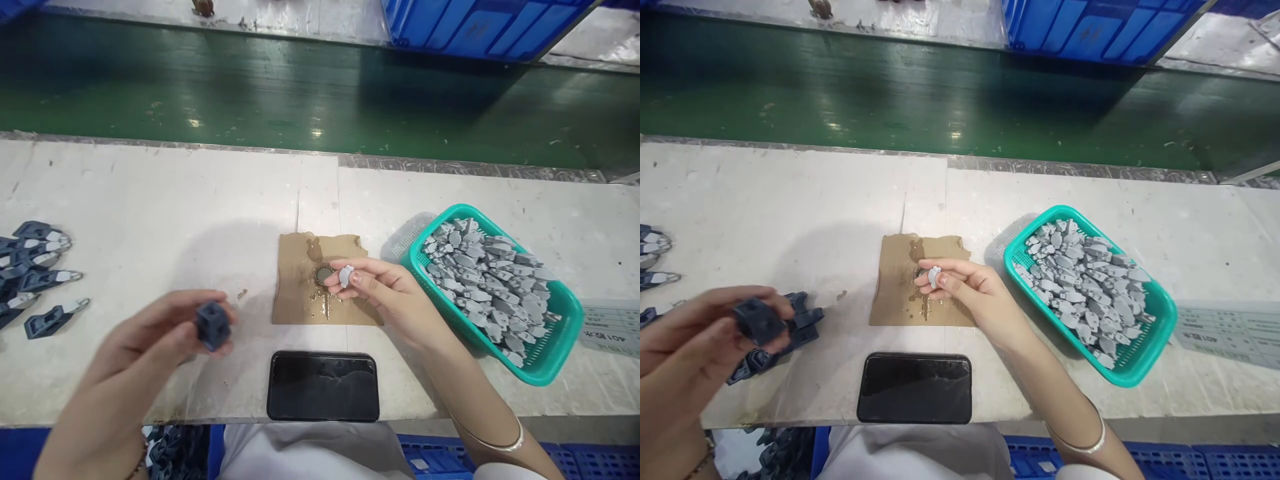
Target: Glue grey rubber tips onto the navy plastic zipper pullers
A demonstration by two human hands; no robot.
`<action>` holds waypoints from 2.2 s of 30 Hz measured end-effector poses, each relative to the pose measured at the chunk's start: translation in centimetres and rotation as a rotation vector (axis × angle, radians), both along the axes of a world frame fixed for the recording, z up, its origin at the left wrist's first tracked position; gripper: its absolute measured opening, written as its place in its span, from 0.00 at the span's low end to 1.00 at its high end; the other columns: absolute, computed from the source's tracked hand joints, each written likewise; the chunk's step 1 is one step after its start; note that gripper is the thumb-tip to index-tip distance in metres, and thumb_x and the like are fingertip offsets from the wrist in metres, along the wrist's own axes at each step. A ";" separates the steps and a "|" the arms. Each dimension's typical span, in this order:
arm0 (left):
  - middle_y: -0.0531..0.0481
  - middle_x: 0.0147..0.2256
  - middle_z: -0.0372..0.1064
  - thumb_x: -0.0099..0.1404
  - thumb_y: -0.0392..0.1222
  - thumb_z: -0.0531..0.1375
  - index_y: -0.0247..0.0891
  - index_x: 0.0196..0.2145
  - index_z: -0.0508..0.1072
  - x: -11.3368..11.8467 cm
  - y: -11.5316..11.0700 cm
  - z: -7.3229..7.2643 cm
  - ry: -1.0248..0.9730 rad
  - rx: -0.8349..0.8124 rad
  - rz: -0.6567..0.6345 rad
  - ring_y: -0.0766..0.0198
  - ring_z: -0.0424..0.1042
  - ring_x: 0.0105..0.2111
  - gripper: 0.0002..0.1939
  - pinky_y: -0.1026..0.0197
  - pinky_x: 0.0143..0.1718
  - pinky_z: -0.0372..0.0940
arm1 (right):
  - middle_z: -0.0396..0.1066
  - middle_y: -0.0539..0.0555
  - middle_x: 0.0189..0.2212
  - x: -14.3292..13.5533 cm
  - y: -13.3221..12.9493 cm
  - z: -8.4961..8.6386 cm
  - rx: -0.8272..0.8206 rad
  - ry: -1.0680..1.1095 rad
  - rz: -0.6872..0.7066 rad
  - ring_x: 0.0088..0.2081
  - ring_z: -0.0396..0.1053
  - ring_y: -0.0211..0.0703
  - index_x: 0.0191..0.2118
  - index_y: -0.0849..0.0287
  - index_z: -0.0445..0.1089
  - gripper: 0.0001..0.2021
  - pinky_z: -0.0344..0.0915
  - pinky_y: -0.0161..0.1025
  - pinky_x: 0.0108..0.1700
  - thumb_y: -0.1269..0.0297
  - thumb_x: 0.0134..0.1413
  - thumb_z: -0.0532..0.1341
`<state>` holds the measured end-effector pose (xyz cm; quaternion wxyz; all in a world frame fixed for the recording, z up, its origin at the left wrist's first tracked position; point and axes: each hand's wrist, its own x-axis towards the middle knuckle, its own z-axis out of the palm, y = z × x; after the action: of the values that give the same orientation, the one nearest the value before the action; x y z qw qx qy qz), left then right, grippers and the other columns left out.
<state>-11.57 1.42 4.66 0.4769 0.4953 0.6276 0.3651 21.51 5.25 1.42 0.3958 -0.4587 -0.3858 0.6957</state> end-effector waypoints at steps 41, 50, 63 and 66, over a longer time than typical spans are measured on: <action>0.50 0.40 0.78 0.71 0.42 0.62 0.40 0.43 0.78 11.4 0.6 -3.5 -0.423 -0.297 -0.263 0.63 0.76 0.42 0.06 0.64 0.46 0.70 | 0.70 0.49 0.23 -1.2 0.7 -1.9 0.725 -0.861 0.070 0.26 0.64 0.36 0.29 0.58 0.70 0.13 0.59 0.35 0.30 0.65 0.68 0.62; 0.50 0.41 0.74 0.75 0.47 0.59 0.41 0.43 0.76 11.4 0.6 -3.7 -0.453 -0.290 -0.334 0.64 0.71 0.41 0.09 0.64 0.46 0.68 | 0.69 0.45 0.15 -1.6 0.8 -1.0 0.212 -0.250 -0.172 0.16 0.58 0.30 0.25 0.57 0.69 0.16 0.52 0.31 0.19 0.57 0.59 0.71; 0.51 0.39 0.72 0.79 0.49 0.54 0.40 0.47 0.70 11.5 0.3 -4.3 -0.495 -0.315 -0.384 0.65 0.73 0.40 0.11 0.61 0.46 0.70 | 0.68 0.45 0.15 -3.4 -0.3 -0.4 0.119 -0.004 0.013 0.16 0.69 0.35 0.24 0.57 0.66 0.22 0.64 0.31 0.18 0.50 0.60 0.70; 0.52 0.39 0.71 0.79 0.48 0.54 0.41 0.47 0.71 11.5 0.3 -4.3 -0.505 -0.310 -0.386 0.66 0.73 0.40 0.11 0.62 0.46 0.69 | 0.68 0.44 0.15 -3.5 -0.4 -0.8 0.136 0.018 0.024 0.17 0.71 0.35 0.24 0.57 0.65 0.21 0.68 0.32 0.20 0.52 0.61 0.70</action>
<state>-0.08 1.69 0.39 0.7467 0.4206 0.4329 0.2795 18.05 4.84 0.66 0.4212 -0.4198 -0.4343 0.6766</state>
